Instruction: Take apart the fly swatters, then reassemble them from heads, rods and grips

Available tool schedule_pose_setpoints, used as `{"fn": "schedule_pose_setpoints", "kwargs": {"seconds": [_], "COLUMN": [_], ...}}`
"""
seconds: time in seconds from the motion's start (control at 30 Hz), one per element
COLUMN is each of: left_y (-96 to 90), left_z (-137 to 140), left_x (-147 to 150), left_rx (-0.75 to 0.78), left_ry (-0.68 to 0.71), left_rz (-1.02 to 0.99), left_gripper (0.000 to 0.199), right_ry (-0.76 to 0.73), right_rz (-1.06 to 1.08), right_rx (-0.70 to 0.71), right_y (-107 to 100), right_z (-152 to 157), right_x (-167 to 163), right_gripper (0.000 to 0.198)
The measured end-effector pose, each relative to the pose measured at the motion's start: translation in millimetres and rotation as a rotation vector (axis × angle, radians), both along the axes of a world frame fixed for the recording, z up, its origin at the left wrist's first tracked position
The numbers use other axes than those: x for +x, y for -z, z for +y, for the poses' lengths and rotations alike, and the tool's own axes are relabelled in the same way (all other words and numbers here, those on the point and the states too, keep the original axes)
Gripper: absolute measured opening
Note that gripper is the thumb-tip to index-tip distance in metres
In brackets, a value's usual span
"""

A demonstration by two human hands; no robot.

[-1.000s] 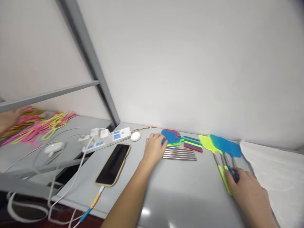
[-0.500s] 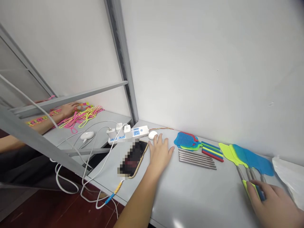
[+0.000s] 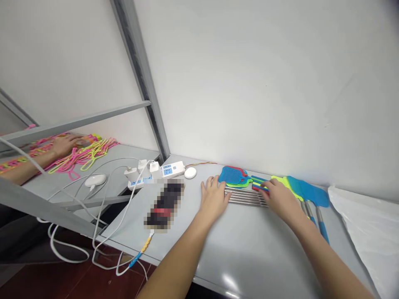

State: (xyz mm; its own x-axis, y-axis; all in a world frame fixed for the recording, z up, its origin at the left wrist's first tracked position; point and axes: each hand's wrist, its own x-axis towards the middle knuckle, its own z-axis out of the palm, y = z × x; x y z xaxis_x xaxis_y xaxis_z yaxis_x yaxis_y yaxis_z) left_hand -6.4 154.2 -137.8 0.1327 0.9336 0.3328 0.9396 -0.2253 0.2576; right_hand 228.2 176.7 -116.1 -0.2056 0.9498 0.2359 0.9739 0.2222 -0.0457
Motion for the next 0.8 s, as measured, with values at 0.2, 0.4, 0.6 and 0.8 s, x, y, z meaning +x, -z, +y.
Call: {"fn": "schedule_pose_setpoints", "kwargs": {"seconds": [0.2, 0.4, 0.6, 0.8], "left_y": [6.7, 13.3, 10.6, 7.3], "left_z": [9, 14, 14, 15], "left_x": [1, 1, -2, -3], "left_rx": [-0.024, -0.069, -0.098, -0.107], "left_ry": [0.009, 0.046, 0.057, 0.047], "left_rz": [-0.021, -0.038, -0.057, -0.066], "left_gripper": [0.038, 0.042, 0.042, 0.039], "right_ry": [-0.03, -0.111, -0.146, -0.162], "right_rz": [-0.001, 0.004, -0.016, -0.008], "right_rx": [0.063, 0.121, 0.162, 0.194], "right_y": [13, 23, 26, 24], "right_z": [36, 51, 56, 51], "right_x": [-22, -36, -40, -44], "right_gripper": [0.021, 0.021, 0.022, 0.025]}}
